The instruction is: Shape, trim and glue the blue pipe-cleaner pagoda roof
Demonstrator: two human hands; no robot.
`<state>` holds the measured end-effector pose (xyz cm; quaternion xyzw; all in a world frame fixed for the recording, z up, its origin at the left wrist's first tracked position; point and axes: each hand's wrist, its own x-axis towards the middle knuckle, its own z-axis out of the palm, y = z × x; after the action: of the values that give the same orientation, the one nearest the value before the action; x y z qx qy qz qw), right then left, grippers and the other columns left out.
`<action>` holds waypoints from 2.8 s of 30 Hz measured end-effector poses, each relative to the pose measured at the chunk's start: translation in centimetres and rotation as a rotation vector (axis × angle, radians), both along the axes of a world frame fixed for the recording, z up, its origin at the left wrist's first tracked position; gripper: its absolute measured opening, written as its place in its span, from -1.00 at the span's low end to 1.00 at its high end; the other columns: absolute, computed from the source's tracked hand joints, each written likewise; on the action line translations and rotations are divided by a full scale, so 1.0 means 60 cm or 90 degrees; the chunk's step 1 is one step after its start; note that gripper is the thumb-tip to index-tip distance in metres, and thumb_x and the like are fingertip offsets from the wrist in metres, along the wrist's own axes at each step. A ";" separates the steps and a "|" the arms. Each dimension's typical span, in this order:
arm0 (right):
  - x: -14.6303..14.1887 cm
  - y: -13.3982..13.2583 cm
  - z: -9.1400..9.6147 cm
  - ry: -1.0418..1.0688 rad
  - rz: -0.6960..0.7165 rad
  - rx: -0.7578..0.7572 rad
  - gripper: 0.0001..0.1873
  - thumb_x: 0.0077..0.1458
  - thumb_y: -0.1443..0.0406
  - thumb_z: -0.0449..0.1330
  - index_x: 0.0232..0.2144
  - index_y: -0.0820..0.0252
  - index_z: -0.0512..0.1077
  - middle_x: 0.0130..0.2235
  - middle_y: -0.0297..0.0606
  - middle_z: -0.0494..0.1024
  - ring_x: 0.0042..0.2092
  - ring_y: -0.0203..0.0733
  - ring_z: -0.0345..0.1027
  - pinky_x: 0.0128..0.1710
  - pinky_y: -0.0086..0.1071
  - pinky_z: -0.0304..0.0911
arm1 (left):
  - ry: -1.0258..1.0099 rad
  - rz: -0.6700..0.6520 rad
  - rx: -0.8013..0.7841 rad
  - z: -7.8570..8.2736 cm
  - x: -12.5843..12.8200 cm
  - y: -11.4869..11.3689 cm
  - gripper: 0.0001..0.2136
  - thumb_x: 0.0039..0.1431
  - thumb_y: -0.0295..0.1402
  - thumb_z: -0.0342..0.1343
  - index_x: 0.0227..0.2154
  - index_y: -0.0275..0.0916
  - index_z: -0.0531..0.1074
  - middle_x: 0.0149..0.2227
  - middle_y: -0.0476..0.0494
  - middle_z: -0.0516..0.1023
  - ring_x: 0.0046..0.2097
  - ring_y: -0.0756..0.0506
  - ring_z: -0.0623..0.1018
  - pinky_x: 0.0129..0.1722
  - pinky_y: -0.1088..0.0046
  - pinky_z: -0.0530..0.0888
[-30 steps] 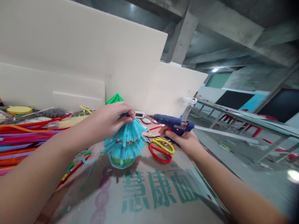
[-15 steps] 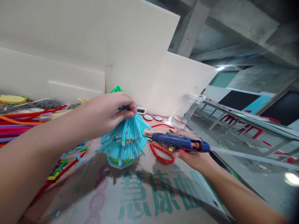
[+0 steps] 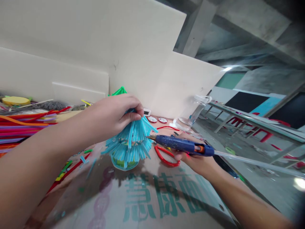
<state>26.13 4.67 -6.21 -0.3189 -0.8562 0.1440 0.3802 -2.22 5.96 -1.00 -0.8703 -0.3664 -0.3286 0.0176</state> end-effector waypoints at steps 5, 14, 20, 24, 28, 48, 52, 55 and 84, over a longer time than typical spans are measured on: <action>0.000 0.000 -0.001 0.002 -0.011 -0.003 -0.63 -0.01 0.00 0.28 -0.51 0.18 0.39 -0.51 -0.37 0.39 -0.48 -0.31 0.24 -0.48 -0.42 0.12 | 0.006 -0.003 0.001 0.001 -0.001 0.000 -0.87 0.22 -0.40 -0.04 -0.33 -0.21 0.41 -0.22 -0.09 0.49 -0.17 -0.12 0.47 -0.21 0.36 0.37; 0.000 -0.003 0.001 -0.002 -0.042 -0.037 -0.66 -0.07 0.08 0.34 -0.53 0.18 0.35 -0.53 -0.41 0.36 -0.50 -0.32 0.19 -0.51 -0.44 0.08 | 0.002 -0.006 -0.006 -0.001 0.000 0.001 -0.86 0.24 -0.36 -0.05 -0.31 -0.21 0.41 -0.18 -0.11 0.50 -0.15 -0.13 0.48 -0.15 0.33 0.38; 0.002 0.000 0.003 -0.020 -0.045 -0.005 -0.68 -0.06 0.09 0.33 -0.54 0.17 0.36 -0.54 -0.40 0.36 -0.51 -0.31 0.17 -0.49 -0.42 0.08 | 0.008 -0.007 -0.003 -0.001 -0.001 0.002 -0.85 0.24 -0.37 -0.05 -0.30 -0.21 0.42 -0.17 -0.12 0.50 -0.15 -0.13 0.48 -0.15 0.33 0.38; 0.002 0.001 0.003 -0.007 -0.011 0.006 -0.71 -0.06 0.09 0.34 -0.52 0.16 0.41 -0.54 -0.40 0.37 -0.51 -0.32 0.18 -0.48 -0.42 0.11 | 0.006 -0.003 -0.007 0.000 -0.001 0.000 -0.85 0.24 -0.36 -0.05 -0.31 -0.22 0.41 -0.18 -0.12 0.50 -0.16 -0.12 0.48 -0.17 0.34 0.38; 0.000 -0.001 0.002 -0.006 -0.008 -0.005 -0.72 -0.05 0.13 0.35 -0.54 0.16 0.39 -0.55 -0.41 0.36 -0.52 -0.34 0.18 -0.51 -0.45 0.09 | 0.007 -0.003 -0.006 0.000 0.001 -0.002 -0.86 0.24 -0.38 -0.05 -0.30 -0.22 0.41 -0.18 -0.12 0.50 -0.16 -0.13 0.48 -0.17 0.34 0.38; -0.003 -0.005 0.001 0.023 -0.073 -0.054 -0.63 -0.11 0.05 0.35 -0.57 0.17 0.34 -0.56 -0.39 0.36 -0.51 -0.30 0.21 -0.51 -0.43 0.12 | 0.015 -0.002 -0.006 -0.001 -0.003 0.000 -0.85 0.23 -0.41 -0.07 -0.27 -0.20 0.41 -0.17 -0.12 0.49 -0.10 -0.13 0.47 -0.18 0.35 0.39; -0.001 -0.002 -0.003 0.030 -0.068 -0.078 -0.62 -0.13 0.04 0.36 -0.58 0.17 0.35 -0.57 -0.39 0.36 -0.52 -0.30 0.20 -0.53 -0.43 0.11 | 0.012 -0.001 -0.011 -0.002 -0.004 -0.001 -0.85 0.23 -0.41 -0.06 -0.27 -0.20 0.41 -0.17 -0.11 0.49 -0.11 -0.13 0.46 -0.16 0.35 0.38; 0.002 0.000 -0.005 0.027 -0.055 -0.100 -0.65 -0.13 0.06 0.37 -0.55 0.18 0.37 -0.52 -0.36 0.40 -0.49 -0.29 0.24 -0.50 -0.43 0.15 | 0.006 -0.001 -0.011 -0.003 -0.004 0.000 -0.85 0.23 -0.40 -0.06 -0.27 -0.20 0.41 -0.19 -0.12 0.49 -0.12 -0.13 0.46 -0.18 0.35 0.39; 0.009 0.002 -0.006 -0.005 -0.029 -0.112 -0.63 -0.08 0.08 0.35 -0.57 0.19 0.32 -0.55 -0.40 0.35 -0.50 -0.33 0.20 -0.52 -0.45 0.05 | 0.004 -0.004 -0.017 -0.002 -0.002 -0.002 -0.86 0.26 -0.38 -0.06 -0.27 -0.20 0.40 -0.17 -0.09 0.48 -0.16 -0.11 0.47 -0.20 0.36 0.38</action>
<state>26.65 4.76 -6.58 -0.3711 -0.8340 0.2086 0.3509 -2.33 5.86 -1.13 -0.8725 -0.3683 -0.3210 0.0061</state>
